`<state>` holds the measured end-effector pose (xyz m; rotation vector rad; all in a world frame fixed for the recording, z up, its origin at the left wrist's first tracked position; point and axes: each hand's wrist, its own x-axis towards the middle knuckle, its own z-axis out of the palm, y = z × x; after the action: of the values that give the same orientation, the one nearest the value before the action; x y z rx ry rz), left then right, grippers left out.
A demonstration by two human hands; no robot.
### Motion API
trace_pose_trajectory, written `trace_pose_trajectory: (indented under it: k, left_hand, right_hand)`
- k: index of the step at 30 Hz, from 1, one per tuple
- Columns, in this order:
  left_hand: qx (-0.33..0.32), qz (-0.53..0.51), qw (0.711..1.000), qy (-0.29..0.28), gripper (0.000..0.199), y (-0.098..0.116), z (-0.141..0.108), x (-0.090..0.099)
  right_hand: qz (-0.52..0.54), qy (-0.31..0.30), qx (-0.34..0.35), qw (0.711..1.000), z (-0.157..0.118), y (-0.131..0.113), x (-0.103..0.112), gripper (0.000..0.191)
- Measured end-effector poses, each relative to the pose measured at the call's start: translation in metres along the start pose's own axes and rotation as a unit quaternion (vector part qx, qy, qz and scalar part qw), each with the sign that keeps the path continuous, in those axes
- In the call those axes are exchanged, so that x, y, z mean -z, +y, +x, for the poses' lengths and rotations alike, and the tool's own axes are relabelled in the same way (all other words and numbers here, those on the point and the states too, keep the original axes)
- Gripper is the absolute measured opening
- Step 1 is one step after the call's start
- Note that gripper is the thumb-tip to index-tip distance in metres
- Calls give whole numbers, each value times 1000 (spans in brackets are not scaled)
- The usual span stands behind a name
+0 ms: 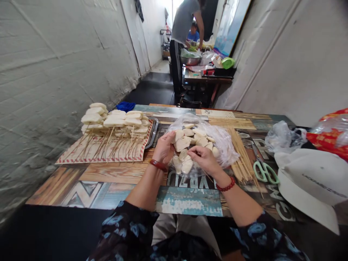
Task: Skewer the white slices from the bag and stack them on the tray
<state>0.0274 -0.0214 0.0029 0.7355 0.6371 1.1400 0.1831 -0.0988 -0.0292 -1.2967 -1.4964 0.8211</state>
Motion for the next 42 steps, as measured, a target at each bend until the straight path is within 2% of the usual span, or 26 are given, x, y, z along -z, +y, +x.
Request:
trace_pose_trajectory:
  k: [15,22,24,28,33,37,42]
  left_hand:
    - [-14,38,999,-4,34,-5,0,-3]
    - [5,18,1000,-4,40,-4,2,-3]
    - [14,5,1000,1,43,-2,3,-3]
    - [21,25,999,-6,44,0,3,-2]
    - [-32,115,993,-3,39,-5,0,-3]
    - [-68,170,983,1,36,-7,2,2]
    - [-139,177,972,64,27,-1,6,12]
  right_hand:
    - [-34,13,28,999,2,-6,3,22]
    - [-17,23,8,1000,4,-5,6,22]
    - [2,43,3,999,4,-7,14,21]
    - [52,135,1,989,6,-8,38,23]
    - [49,215,6,975,9,-6,57,21]
    - [66,203,2,977,9,-9,54,19]
    - [74,190,15,979,8,-14,50,16]
